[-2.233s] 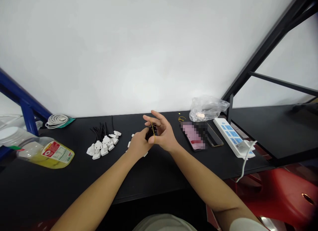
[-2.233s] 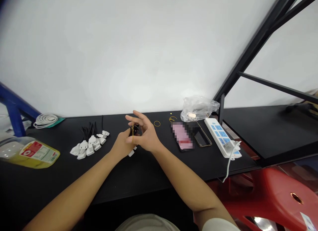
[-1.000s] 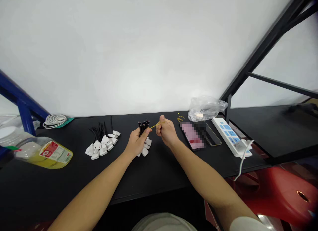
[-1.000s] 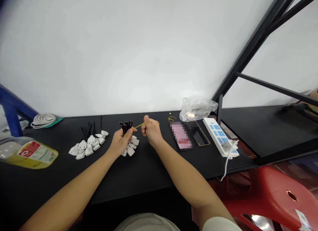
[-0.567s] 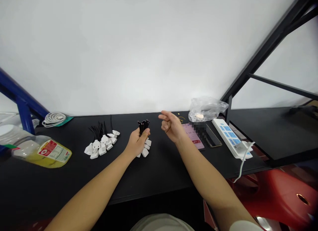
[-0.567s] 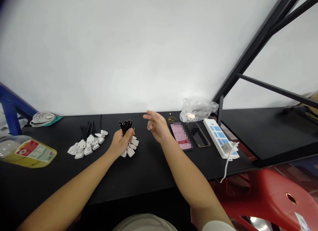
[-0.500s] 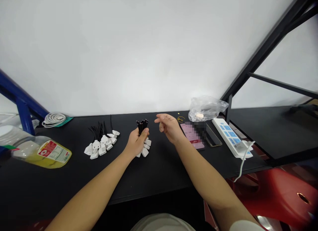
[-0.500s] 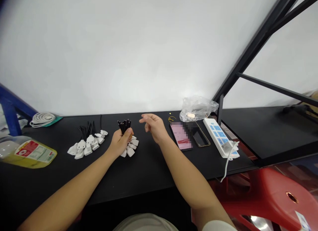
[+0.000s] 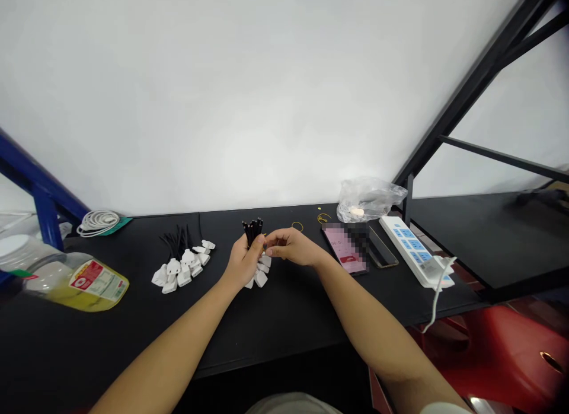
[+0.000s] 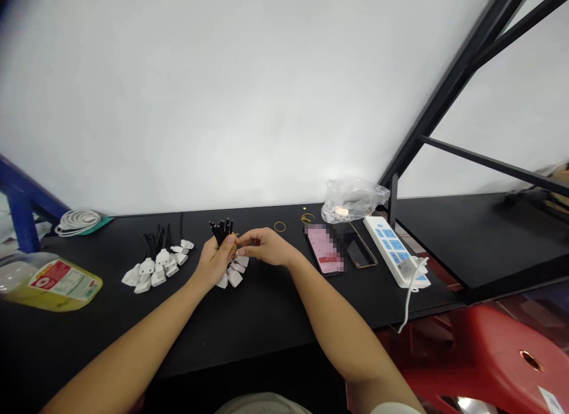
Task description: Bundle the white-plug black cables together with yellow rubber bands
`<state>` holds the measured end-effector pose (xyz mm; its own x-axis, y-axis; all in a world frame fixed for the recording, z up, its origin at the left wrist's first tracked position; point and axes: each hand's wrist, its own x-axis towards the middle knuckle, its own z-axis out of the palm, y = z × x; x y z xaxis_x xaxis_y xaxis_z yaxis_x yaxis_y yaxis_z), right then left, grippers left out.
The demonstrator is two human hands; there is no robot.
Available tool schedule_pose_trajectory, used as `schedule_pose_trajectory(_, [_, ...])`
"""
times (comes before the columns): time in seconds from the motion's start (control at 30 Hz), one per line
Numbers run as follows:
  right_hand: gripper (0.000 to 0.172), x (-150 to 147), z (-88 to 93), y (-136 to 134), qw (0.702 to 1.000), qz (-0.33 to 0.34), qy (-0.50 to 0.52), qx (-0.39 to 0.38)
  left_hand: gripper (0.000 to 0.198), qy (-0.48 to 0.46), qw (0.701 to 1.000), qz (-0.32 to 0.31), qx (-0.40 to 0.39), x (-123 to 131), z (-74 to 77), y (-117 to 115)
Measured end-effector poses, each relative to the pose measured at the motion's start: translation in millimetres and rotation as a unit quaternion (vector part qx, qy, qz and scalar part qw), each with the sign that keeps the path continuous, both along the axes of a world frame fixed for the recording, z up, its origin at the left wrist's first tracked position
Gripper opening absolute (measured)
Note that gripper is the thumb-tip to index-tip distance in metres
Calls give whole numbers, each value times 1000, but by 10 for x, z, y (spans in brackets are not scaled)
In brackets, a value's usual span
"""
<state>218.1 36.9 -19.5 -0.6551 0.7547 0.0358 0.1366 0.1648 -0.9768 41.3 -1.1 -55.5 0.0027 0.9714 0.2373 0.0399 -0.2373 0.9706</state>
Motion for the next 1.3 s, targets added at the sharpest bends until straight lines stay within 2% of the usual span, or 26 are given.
schedule_pose_trajectory(0.1, [24, -20, -30, -19, 999, -3, -17, 31, 42, 4, 1000, -1, 2, 1, 2, 0])
schedule_pose_trajectory(0.2, [22, -5, 10, -27, 1000, 7, 5, 16, 40, 0, 1000, -5, 3, 7, 15, -9])
schedule_pose_trajectory(0.3, [21, 82, 96, 10, 993, -88, 82, 15, 42, -23, 1000, -15, -5, 17, 18, -14])
schedule_pose_trajectory(0.37, [21, 165, 145, 57, 976, -160, 143, 30, 43, -34, 999, -24, -16, 23, 11, -12])
schedule_pose_trajectory(0.47, [22, 264, 184, 119, 953, -225, 201, 36, 46, -35, 998, -31, -32, 26, 2, -11])
schedule_pose_trajectory(0.67, [22, 315, 246, 160, 911, -299, 285, 4, 47, -30, 998, -33, -33, 24, 12, -16])
schedule_pose_trajectory(0.87, [30, 558, 395, 222, 837, -375, 398, 21, 47, -4, 999, -27, -21, 19, 21, -28])
schedule_pose_trajectory(1.0, [31, 688, 420, 261, 808, -389, 442, 14, 45, 25, 999, -19, -20, 21, 29, -37])
schedule_pose_trajectory(1.3, [30, 704, 416, 260, 803, -397, 444, 27, 46, 30, 999, -23, -25, 20, 26, -37])
